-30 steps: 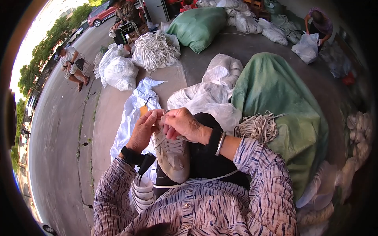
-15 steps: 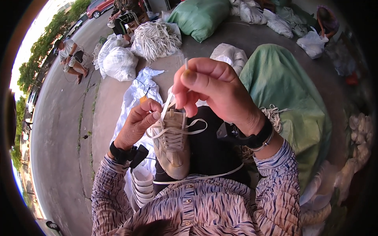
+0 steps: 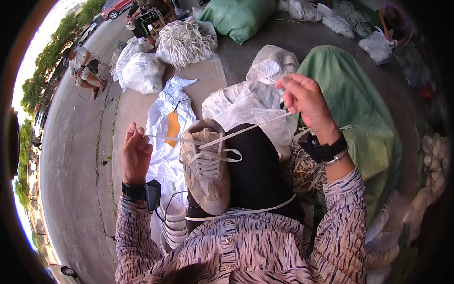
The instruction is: Lacing a sneaker and then inspecting shoe components in a manufacturing setting.
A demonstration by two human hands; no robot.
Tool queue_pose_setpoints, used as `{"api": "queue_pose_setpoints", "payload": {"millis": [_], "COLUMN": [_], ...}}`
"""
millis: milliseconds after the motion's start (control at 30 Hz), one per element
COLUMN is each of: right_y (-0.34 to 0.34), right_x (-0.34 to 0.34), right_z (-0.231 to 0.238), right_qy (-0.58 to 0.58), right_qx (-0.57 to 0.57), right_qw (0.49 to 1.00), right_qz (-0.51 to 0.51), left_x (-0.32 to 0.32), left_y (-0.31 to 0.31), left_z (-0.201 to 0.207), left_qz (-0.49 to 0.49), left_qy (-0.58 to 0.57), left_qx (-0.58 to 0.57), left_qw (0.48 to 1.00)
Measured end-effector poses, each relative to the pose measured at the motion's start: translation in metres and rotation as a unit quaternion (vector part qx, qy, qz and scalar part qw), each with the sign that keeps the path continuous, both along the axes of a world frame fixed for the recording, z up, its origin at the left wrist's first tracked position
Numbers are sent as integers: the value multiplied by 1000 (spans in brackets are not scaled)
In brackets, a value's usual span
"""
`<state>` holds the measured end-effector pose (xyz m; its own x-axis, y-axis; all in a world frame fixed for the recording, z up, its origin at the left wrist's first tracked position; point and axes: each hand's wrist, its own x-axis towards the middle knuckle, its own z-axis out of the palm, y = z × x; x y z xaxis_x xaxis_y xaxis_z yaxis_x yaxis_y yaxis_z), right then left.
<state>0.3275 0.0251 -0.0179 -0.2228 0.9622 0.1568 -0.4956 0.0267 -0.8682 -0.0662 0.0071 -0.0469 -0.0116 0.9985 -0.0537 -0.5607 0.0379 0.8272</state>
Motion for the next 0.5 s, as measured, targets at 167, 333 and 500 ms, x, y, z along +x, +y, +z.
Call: {"api": "queue_pose_setpoints", "payload": {"millis": [167, 333, 500], "right_y": [-2, -32, -53], "right_x": [-51, -94, -91], "right_z": [-46, -65, -60], "right_qy": [-361, -392, -413], "right_qx": [-52, 29, -82], "right_qw": [931, 919, 905], "right_qz": [-32, -15, 63], "left_x": [-11, -26, -47], "left_y": [0, 2, 1], "left_z": [-6, -5, -21], "left_qz": [84, 199, 206], "left_qy": [58, 41, 24], "left_qx": [-49, -37, -30], "left_qw": [994, 978, 978]}}
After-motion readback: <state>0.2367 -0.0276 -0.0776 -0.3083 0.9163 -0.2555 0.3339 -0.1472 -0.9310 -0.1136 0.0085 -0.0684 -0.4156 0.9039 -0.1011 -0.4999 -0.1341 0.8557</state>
